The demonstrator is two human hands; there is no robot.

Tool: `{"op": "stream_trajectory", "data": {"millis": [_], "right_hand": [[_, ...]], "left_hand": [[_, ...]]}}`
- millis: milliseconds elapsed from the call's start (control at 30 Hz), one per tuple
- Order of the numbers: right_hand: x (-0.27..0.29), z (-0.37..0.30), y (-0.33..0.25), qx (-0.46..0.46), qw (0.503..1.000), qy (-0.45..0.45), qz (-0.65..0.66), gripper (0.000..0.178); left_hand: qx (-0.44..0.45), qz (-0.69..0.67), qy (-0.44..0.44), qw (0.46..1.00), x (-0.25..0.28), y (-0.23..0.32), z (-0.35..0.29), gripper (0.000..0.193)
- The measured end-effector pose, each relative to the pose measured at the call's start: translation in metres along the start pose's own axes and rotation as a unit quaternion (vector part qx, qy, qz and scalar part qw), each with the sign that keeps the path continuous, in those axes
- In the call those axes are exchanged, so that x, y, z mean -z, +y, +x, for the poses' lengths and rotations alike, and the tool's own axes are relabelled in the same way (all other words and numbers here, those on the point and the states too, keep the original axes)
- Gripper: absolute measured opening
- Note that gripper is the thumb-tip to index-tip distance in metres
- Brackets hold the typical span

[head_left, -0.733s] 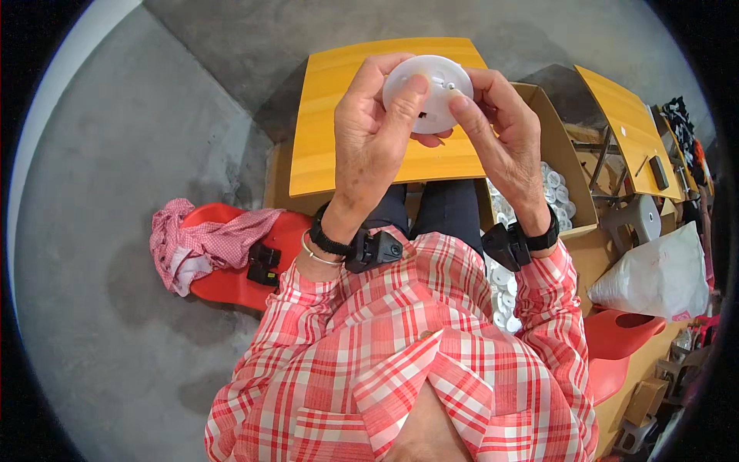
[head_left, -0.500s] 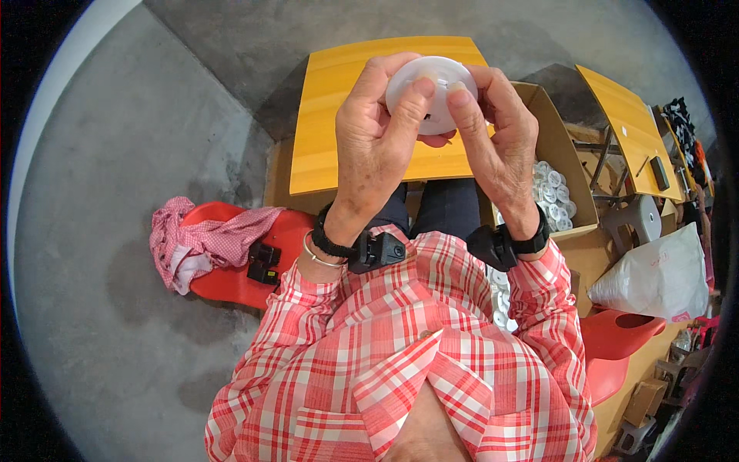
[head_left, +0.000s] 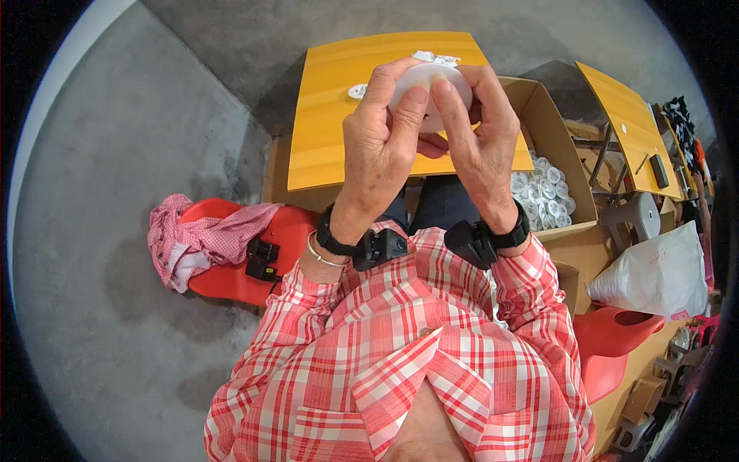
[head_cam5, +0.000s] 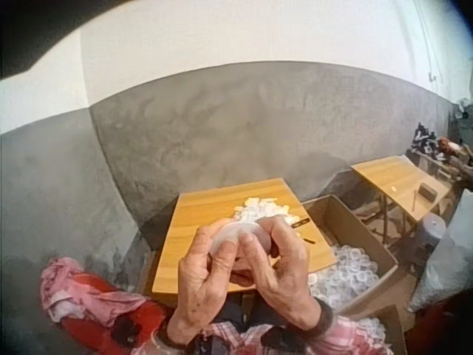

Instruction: Insert a small white plastic component into a circular white plastic housing.

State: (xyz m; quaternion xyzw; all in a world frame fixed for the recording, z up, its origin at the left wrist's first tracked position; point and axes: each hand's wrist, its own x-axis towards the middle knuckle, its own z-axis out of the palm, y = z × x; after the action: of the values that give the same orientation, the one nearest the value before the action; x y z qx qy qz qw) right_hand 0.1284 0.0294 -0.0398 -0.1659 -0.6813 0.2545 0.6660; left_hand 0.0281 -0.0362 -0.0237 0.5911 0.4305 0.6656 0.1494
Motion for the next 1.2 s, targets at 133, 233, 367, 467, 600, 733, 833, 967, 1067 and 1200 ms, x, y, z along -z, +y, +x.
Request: {"op": "stream_trajectory", "data": {"millis": [133,233,367,467,600,733,833,967,1067,1200], "right_hand": [[-0.001,-0.008,0.011,-0.067,0.996,-0.046,0.045,0.020],[0.006,-0.009,0.006,-0.073,0.992,-0.056,0.081,0.025],[0.013,-0.011,-0.006,-0.116,0.988,-0.073,0.068,0.032],[0.015,-0.015,-0.005,-0.136,0.985,-0.079,0.069,0.030],[0.015,-0.015,-0.007,-0.132,0.986,-0.084,0.058,0.029],[0.017,-0.015,-0.011,-0.108,0.990,-0.086,0.027,0.027],[0.017,-0.017,-0.013,-0.131,0.987,-0.081,0.041,0.026],[0.019,-0.018,-0.018,-0.166,0.980,-0.078,0.071,0.024],[0.020,-0.019,-0.019,-0.153,0.984,-0.074,0.047,0.024],[0.015,-0.022,0.010,-0.161,0.983,-0.047,0.071,0.023]], "left_hand": [[0.134,-0.029,-0.023,0.990,0.007,0.001,-0.002,0.026],[0.164,-0.066,-0.013,0.984,0.009,0.004,0.000,0.031],[0.162,-0.097,-0.013,0.982,0.007,0.004,-0.001,0.035],[0.168,-0.098,-0.029,0.980,0.005,0.007,-0.002,0.041],[0.177,-0.099,-0.028,0.979,0.003,0.010,-0.001,0.036],[0.180,-0.105,-0.045,0.977,0.004,0.014,-0.004,0.029],[0.171,-0.079,-0.043,0.981,0.002,0.018,-0.006,0.026],[0.114,-0.054,-0.001,0.992,-0.006,0.010,-0.014,0.024],[0.097,-0.060,0.022,0.993,-0.012,0.005,-0.016,0.023],[0.169,-0.064,0.011,0.983,-0.013,-0.013,-0.008,0.024]]}}
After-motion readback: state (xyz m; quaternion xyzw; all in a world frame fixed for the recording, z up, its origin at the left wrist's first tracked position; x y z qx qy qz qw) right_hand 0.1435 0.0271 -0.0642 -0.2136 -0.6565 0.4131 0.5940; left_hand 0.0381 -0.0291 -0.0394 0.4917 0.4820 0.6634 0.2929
